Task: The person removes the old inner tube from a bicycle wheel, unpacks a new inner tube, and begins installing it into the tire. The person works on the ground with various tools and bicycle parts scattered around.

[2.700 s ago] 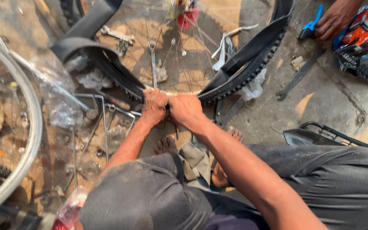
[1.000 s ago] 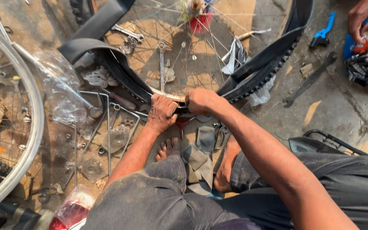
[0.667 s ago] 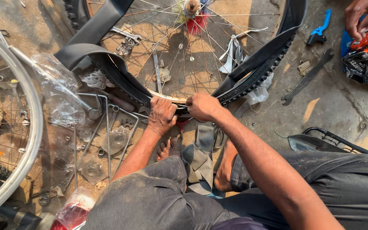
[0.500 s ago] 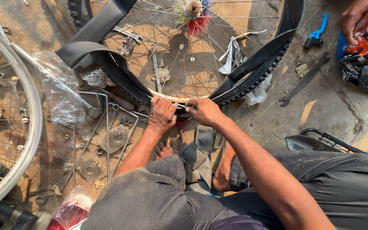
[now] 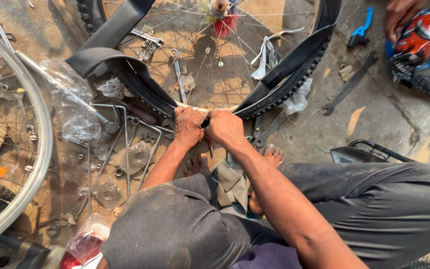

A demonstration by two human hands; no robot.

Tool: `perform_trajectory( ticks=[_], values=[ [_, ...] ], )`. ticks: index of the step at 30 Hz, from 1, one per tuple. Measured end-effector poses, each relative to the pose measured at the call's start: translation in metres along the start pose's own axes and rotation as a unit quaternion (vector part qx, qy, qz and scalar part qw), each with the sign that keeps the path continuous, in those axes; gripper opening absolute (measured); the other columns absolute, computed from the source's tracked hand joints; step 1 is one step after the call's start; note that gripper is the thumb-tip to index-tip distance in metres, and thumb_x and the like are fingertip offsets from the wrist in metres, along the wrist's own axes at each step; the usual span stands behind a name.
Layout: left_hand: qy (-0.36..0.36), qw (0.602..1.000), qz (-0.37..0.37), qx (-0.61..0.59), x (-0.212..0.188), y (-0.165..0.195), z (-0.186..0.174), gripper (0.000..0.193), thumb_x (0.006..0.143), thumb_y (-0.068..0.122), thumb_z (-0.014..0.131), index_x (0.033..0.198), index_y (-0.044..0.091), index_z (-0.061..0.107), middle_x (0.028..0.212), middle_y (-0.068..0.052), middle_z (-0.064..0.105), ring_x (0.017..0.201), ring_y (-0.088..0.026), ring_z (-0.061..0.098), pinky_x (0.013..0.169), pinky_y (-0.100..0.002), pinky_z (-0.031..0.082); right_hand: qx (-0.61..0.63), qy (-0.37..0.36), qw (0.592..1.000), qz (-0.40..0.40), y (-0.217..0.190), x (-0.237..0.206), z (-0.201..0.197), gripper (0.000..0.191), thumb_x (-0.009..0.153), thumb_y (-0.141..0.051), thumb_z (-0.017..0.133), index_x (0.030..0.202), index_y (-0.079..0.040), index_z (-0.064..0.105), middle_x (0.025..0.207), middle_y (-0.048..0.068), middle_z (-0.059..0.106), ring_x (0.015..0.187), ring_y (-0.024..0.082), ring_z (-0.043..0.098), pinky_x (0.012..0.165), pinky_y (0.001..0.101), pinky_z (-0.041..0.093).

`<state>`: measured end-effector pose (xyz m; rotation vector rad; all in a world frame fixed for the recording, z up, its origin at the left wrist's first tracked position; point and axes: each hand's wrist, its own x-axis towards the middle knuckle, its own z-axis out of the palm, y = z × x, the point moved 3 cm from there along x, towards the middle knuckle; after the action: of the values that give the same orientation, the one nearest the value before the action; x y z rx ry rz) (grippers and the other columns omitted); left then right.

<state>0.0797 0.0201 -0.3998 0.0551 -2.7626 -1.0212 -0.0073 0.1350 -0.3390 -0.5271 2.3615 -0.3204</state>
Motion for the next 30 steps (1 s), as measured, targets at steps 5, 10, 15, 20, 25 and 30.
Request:
perform_trajectory(
  ticks=[5, 10, 15, 20, 25, 30],
  values=[
    [-0.018, 0.999, 0.013, -0.031, 0.009, -0.003, -0.004, 0.03, 0.051, 0.019, 0.081, 0.075, 0.011, 0.064, 0.079, -0.008, 0.064, 0.086, -0.033, 0.06, 0.085, -0.049, 0.038, -0.021, -0.131, 0.991, -0.015, 0.007, 0.029, -0.019, 0.032, 0.076, -0.021, 0.064, 0.104, -0.02, 0.08, 0.1, 0.016, 0.075, 0.095, 0.038, 0.071, 0.081, 0.047, 0.058],
    [-0.018, 0.999, -0.002, -0.031, 0.013, 0.0, -0.011, 0.029, 0.056, 0.021, 0.084, 0.072, 0.009, 0.062, 0.078, -0.007, 0.063, 0.086, -0.031, 0.06, 0.087, -0.046, 0.039, -0.115, -0.181, 0.977, -0.019, 0.009, 0.036, -0.036, 0.035, 0.08, -0.017, 0.061, 0.108, -0.024, 0.08, 0.103, 0.013, 0.076, 0.097, 0.035, 0.072, 0.081, 0.0475, 0.058],
    [-0.022, 0.999, 0.01, -0.042, 0.011, 0.008, -0.019, 0.034, 0.056, 0.024, 0.085, 0.077, 0.009, 0.064, 0.079, -0.006, 0.062, 0.086, -0.03, 0.059, 0.09, -0.047, 0.038, -0.142, -0.194, 0.97, -0.039, 0.014, 0.022, -0.031, 0.031, 0.084, -0.021, 0.06, 0.108, -0.022, 0.079, 0.104, 0.013, 0.075, 0.099, 0.036, 0.071, 0.083, 0.048, 0.057],
    [-0.04, 0.998, 0.01, -0.048, 0.007, 0.01, -0.023, 0.036, 0.057, 0.023, 0.087, 0.081, 0.009, 0.064, 0.084, -0.007, 0.063, 0.09, -0.031, 0.059, 0.091, -0.049, 0.036, 0.004, -0.116, 0.993, -0.037, 0.025, 0.01, -0.029, 0.03, 0.083, -0.021, 0.064, 0.11, -0.019, 0.076, 0.103, 0.016, 0.073, 0.1, 0.037, 0.069, 0.085, 0.0474, 0.054],
    [-0.013, 0.999, 0.034, -0.02, -0.003, 0.014, -0.022, 0.035, 0.059, 0.02, 0.084, 0.084, 0.01, 0.062, 0.089, -0.007, 0.063, 0.094, -0.03, 0.06, 0.094, -0.048, 0.036, -0.038, -0.197, 0.976, -0.089, 0.022, 0.02, -0.027, 0.026, 0.085, -0.019, 0.064, 0.106, -0.013, 0.078, 0.103, 0.019, 0.074, 0.099, 0.039, 0.07, 0.087, 0.0467, 0.056],
    [-0.036, 0.998, 0.044, 0.035, -0.009, 0.016, -0.016, 0.029, 0.065, 0.017, 0.083, 0.079, 0.013, 0.058, 0.085, -0.005, 0.059, 0.092, -0.026, 0.06, 0.097, -0.045, 0.038, -0.173, -0.266, 0.947, -0.046, 0.013, 0.04, -0.022, 0.025, 0.081, -0.012, 0.062, 0.097, -0.005, 0.079, 0.103, 0.022, 0.075, 0.098, 0.039, 0.072, 0.083, 0.0486, 0.058]
  ],
)
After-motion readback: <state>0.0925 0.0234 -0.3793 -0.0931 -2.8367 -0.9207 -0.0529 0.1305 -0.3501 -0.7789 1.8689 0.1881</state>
